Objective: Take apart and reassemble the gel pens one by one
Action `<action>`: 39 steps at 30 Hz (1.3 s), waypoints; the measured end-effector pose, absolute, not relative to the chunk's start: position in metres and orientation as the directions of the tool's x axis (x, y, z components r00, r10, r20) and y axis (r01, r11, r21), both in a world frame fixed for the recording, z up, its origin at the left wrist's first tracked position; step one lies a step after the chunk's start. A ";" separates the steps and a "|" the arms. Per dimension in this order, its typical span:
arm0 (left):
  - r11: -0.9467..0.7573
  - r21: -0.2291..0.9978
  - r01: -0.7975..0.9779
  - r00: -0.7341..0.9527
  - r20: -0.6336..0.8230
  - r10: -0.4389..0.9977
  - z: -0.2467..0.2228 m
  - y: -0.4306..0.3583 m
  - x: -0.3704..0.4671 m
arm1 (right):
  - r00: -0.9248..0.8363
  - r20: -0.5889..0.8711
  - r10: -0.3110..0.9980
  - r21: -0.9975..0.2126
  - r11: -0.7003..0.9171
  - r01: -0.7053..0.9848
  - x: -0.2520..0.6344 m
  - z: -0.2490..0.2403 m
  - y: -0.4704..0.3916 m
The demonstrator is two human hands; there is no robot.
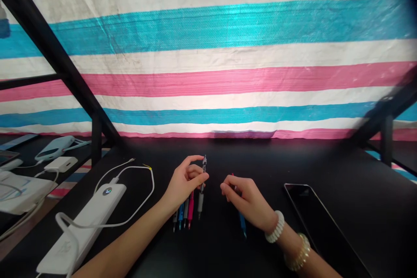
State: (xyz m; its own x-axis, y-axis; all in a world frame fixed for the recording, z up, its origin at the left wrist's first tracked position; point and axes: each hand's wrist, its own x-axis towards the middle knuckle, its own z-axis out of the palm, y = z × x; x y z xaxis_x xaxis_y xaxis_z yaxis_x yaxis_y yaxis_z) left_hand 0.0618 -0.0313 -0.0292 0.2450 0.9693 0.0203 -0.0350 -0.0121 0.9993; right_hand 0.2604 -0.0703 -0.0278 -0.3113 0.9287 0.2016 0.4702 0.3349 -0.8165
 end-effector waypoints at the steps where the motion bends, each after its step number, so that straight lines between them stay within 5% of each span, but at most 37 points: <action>1: -0.029 0.999 -0.013 0.249 0.031 0.968 -0.030 -0.030 0.061 | -0.310 0.201 0.929 -0.818 0.334 0.468 0.260 -0.028 -0.070; 30: -0.180 0.941 0.286 0.258 0.106 0.960 -0.031 -0.021 0.051 | -0.319 0.180 0.930 -0.811 0.324 0.487 0.260 -0.030 -0.072; 39: -0.358 0.677 0.643 0.252 0.254 0.934 -0.037 -0.019 0.048 | -0.290 0.179 0.940 -0.807 0.309 0.503 0.261 -0.029 -0.071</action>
State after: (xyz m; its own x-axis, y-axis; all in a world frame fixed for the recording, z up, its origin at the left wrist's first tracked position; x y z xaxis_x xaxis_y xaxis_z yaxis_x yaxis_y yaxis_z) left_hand 0.0482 -0.0186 -0.0365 0.2522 0.9337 0.2542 0.6426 -0.3580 0.6774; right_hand 0.2608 -0.0709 -0.0291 -0.2903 0.9401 0.1788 0.5033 0.3089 -0.8070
